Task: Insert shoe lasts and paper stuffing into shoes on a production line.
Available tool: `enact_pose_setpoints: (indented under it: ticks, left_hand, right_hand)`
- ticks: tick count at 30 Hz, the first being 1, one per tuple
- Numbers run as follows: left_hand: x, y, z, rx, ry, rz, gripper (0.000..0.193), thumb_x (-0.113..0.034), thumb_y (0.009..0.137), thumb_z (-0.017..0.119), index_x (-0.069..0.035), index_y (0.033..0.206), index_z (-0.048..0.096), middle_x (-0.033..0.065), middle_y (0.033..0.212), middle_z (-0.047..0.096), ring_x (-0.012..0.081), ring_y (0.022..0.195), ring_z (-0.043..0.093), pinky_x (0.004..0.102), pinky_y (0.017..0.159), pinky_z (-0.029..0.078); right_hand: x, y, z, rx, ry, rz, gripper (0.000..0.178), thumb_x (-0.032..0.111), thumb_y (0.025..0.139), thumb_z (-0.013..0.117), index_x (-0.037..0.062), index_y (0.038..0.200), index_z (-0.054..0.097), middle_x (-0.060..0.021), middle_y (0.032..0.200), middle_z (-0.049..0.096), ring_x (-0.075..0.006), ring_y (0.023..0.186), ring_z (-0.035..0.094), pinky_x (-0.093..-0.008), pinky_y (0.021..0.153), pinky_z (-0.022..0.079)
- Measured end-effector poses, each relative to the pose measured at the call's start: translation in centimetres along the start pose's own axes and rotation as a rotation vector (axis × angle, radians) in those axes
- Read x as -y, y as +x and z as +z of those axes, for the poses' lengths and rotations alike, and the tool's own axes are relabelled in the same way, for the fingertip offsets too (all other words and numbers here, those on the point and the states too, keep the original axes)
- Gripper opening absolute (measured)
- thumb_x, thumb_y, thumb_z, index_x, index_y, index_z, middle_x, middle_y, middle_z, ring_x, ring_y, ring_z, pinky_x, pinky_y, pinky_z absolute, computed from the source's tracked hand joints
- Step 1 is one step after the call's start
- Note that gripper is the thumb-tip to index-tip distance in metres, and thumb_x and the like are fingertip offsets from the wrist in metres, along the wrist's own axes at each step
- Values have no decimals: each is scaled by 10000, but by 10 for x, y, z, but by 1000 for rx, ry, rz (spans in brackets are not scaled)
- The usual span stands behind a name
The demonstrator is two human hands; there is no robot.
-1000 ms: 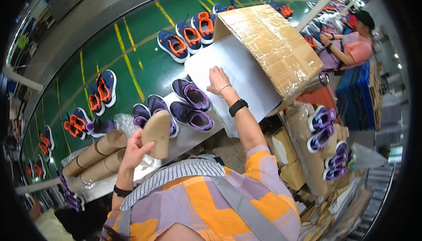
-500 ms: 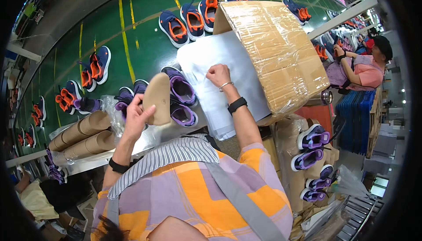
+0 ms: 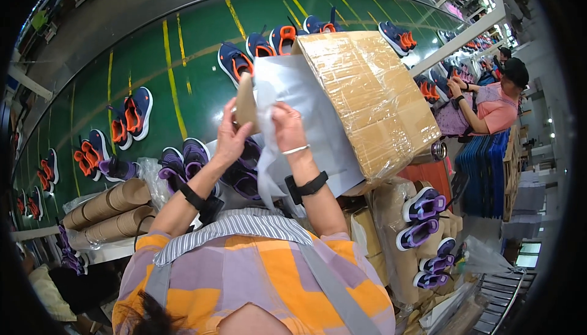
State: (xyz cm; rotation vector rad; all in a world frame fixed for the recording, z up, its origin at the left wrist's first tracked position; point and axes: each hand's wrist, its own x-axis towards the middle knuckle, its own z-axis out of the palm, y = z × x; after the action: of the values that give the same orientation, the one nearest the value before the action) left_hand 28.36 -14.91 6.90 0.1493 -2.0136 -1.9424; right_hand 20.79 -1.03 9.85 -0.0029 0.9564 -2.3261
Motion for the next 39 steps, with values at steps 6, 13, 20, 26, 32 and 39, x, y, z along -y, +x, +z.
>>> enact_pose_setpoints:
  ticks: [6, 13, 20, 26, 32, 39]
  left_hand:
    - [-36, -9, -22, -69, -63, 108, 691, 39, 820, 518, -123, 1412, 200, 148, 1014, 636, 217, 907, 628, 319, 803, 480]
    - [-57, -32, -94, -296, 330, 28, 120, -98, 789, 638, 16, 798, 675, 67, 744, 639, 102, 665, 587, 254, 585, 448]
    - [-40, -63, -117, -208, 389, -107, 219, -214, 768, 698, 4, 766, 682, 98, 661, 637, 159, 574, 591, 277, 566, 453]
    - [-53, -71, -137, -191, 473, -194, 291, -271, 741, 724, 16, 718, 684, 131, 686, 651, 220, 598, 625, 301, 576, 469]
    - [-42, -66, -118, -8, 569, -9, 234, -193, 716, 698, 35, 712, 645, 169, 685, 624, 270, 615, 620, 330, 598, 474]
    - [-70, -78, -167, -223, 584, -26, 206, -105, 747, 655, -4, 926, 647, 167, 808, 661, 238, 751, 657, 336, 684, 502]
  right_hand:
    - [-19, 9, 57, 108, -667, -459, 67, 28, 828, 635, -25, 862, 657, 31, 784, 590, -41, 685, 513, -185, 598, 403]
    - [-63, 6, 56, 196, -797, -248, 70, 58, 811, 668, -11, 811, 682, 25, 701, 617, -32, 625, 518, -185, 558, 411]
    - [-111, 1, 42, 165, -802, -121, 108, 99, 842, 642, 0, 815, 677, 23, 692, 600, -43, 606, 511, -190, 562, 415]
    - [-125, -5, 22, -9, -406, -33, 76, 67, 835, 647, -6, 836, 668, 3, 739, 609, -56, 644, 530, -200, 579, 425]
    - [-135, -13, 36, 37, -608, -79, 56, 46, 833, 641, -8, 822, 653, -5, 750, 611, -74, 664, 549, -207, 606, 441]
    - [-120, -15, 8, -253, 17, -84, 136, 92, 876, 541, 27, 996, 539, -62, 994, 597, -196, 931, 575, -351, 858, 467]
